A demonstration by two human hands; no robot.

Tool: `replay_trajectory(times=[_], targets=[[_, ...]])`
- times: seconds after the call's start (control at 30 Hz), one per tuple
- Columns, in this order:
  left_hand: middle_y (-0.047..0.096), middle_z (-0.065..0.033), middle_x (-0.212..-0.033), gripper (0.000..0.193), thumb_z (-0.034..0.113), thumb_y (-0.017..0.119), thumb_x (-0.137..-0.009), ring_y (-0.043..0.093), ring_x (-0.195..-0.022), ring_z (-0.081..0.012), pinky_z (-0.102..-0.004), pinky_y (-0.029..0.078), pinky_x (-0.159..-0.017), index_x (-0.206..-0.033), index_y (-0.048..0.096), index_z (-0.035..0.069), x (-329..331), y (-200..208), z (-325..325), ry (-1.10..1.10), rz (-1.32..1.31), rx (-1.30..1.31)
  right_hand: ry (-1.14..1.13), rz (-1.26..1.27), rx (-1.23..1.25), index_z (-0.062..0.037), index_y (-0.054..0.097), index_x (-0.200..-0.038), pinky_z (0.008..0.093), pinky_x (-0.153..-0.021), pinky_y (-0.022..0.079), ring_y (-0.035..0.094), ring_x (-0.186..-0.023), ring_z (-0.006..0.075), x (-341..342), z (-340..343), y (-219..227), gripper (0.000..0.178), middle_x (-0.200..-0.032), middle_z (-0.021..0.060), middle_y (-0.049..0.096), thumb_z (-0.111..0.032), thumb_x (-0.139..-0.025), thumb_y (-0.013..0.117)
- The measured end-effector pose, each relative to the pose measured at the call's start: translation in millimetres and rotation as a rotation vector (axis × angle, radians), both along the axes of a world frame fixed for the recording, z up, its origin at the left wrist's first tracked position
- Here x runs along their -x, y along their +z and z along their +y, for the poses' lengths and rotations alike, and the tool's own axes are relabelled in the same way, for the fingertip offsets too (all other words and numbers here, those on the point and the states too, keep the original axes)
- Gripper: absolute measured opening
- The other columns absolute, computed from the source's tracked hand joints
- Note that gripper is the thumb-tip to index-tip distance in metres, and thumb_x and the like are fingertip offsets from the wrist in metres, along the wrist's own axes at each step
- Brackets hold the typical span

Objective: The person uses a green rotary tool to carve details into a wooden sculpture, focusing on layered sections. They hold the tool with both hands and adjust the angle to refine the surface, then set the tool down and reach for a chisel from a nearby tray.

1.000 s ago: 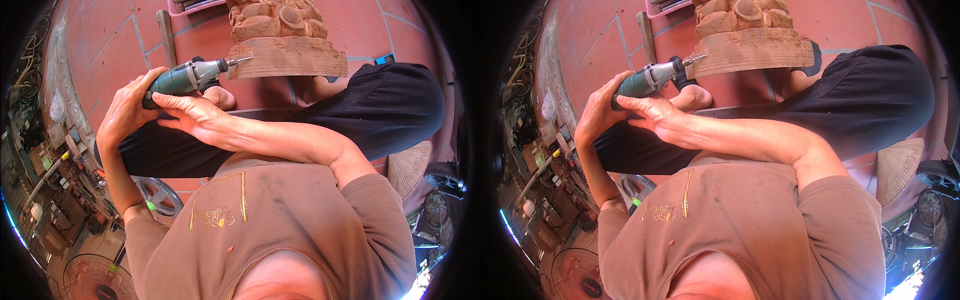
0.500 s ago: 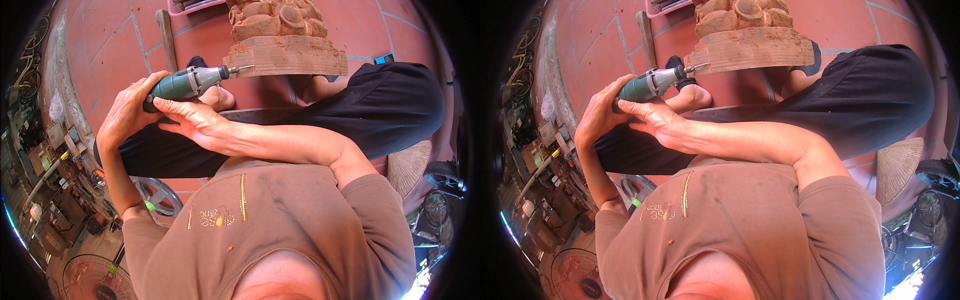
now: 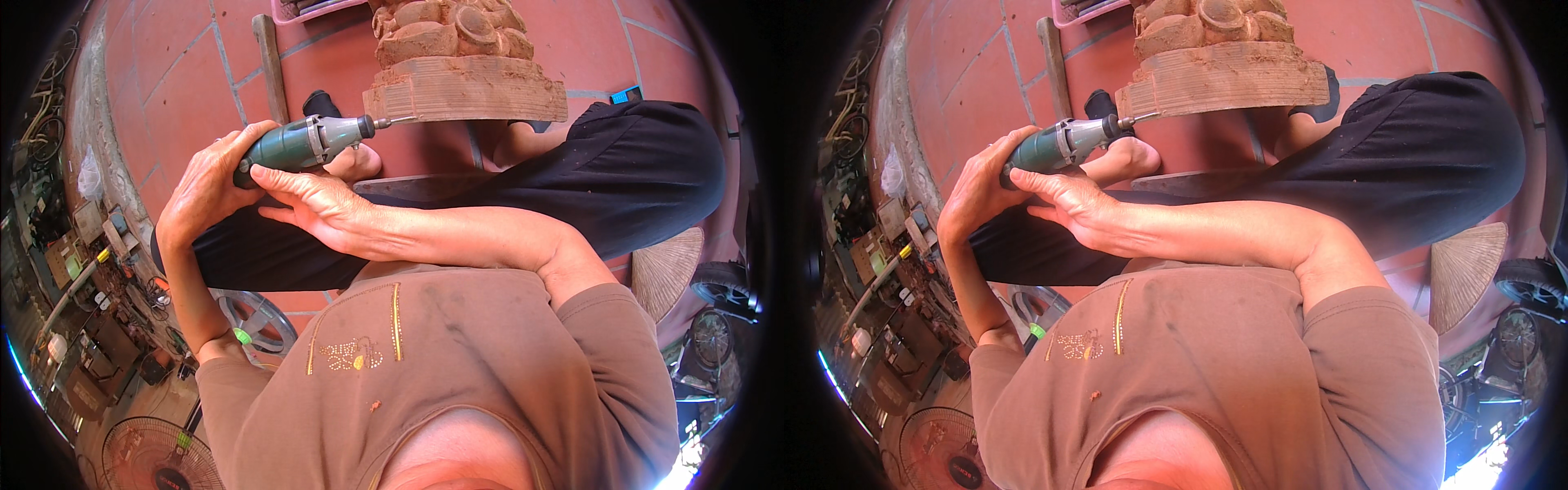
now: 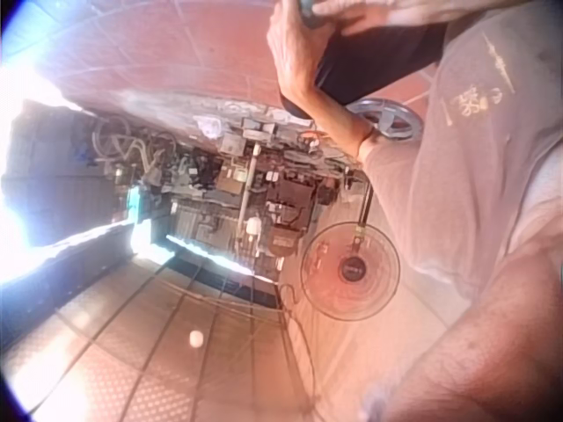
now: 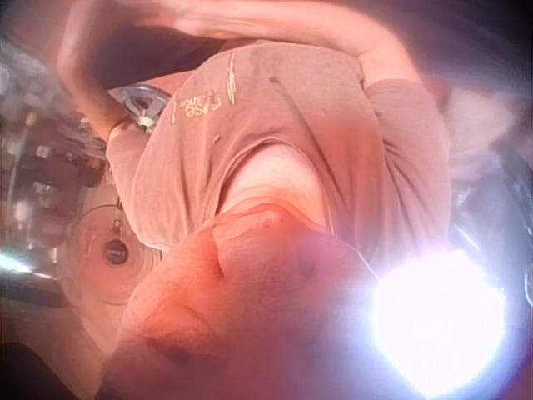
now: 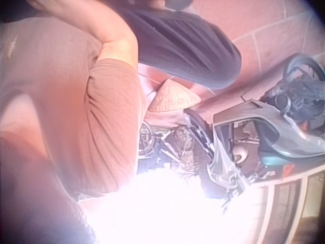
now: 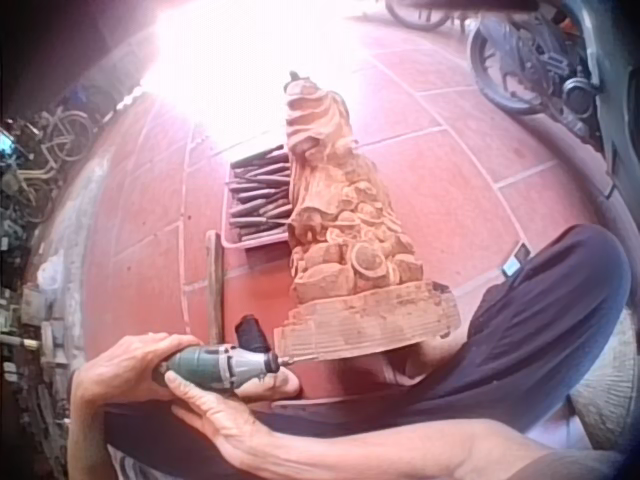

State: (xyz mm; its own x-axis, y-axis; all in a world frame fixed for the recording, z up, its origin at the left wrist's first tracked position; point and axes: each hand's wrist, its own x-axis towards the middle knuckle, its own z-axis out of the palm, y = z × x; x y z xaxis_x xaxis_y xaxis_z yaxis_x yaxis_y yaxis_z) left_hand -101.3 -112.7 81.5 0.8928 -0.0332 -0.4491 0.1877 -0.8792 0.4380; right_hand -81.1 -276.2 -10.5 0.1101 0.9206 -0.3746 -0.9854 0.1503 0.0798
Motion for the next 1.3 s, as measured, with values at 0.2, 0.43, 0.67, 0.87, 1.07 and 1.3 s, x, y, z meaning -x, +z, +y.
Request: replay_trajectory(times=[0.2, 0.43, 0.67, 0.87, 1.07, 1.3], targets=[[0.066, -0.0181, -0.106, 0.068, 0.002, 0.075, -0.067, 0.064, -0.102, -0.0396, -0.0452, 0.051, -0.088, -0.131, 0.055, 0.010, 0, -1, -1, 0.002, 0.001, 0.003, 0.000, 0.015, -0.015, -0.0116, 0.053, -0.131, 0.0586, -0.120, 0.022, 0.051, -0.129, 0.0151, 0, -1, -1, 0.050, -0.122, -0.0005, 0.063, -0.024, -0.090, 0.079], [0.066, -0.0174, -0.119, 0.071, 0.003, 0.075, -0.064, 0.063, -0.112, -0.0389, -0.0434, 0.050, -0.096, -0.132, 0.057, 0.008, -3, 3, -1, 0.001, 0.081, -0.011, -0.012, 0.039, -0.018, -0.0116, 0.053, -0.132, 0.0585, -0.120, 0.021, 0.050, -0.129, 0.0145, 4, -3, 1, 0.052, -0.123, -0.0008, 0.062, -0.024, -0.089, 0.079], [0.066, -0.0172, -0.106, 0.069, 0.001, 0.074, -0.066, 0.064, -0.101, -0.0383, -0.0438, 0.051, -0.088, -0.132, 0.056, 0.010, -1, 0, 0, -0.018, 0.007, 0.001, -0.009, 0.043, -0.014, -0.0116, 0.053, -0.132, 0.0587, -0.120, 0.020, 0.050, -0.130, 0.0143, 4, -1, 0, 0.052, -0.123, -0.0009, 0.063, -0.024, -0.089, 0.079], [0.066, -0.0176, -0.107, 0.070, 0.001, 0.074, -0.066, 0.064, -0.102, -0.0387, -0.0440, 0.051, -0.089, -0.133, 0.055, 0.009, -1, -1, 1, -0.016, -0.006, -0.010, -0.007, 0.029, -0.022, -0.0123, 0.055, -0.130, 0.0582, -0.120, 0.021, 0.051, -0.130, 0.0139, 2, 1, -1, 0.047, -0.121, -0.0017, 0.065, -0.024, -0.090, 0.078], [0.066, -0.0176, -0.107, 0.068, 0.002, 0.075, -0.068, 0.064, -0.102, -0.0389, -0.0442, 0.051, -0.088, -0.132, 0.055, 0.009, -3, 2, 0, 0.005, -0.023, -0.018, -0.015, 0.020, -0.021, -0.0135, 0.058, -0.128, 0.0566, -0.119, 0.024, 0.050, -0.130, 0.0139, -1, 4, -2, 0.042, -0.121, -0.0026, 0.066, -0.025, -0.092, 0.076], [0.066, -0.0165, -0.107, 0.066, 0.003, 0.075, -0.069, 0.064, -0.102, -0.0383, -0.0445, 0.051, -0.088, -0.132, 0.056, 0.011, -6, 3, 0, 0.017, -0.015, -0.040, 0.004, 0.017, -0.039, -0.0128, 0.058, -0.128, 0.0567, -0.119, 0.023, 0.050, -0.131, 0.0149, -6, 8, -5, 0.041, -0.121, -0.0023, 0.065, -0.025, -0.093, 0.075]])
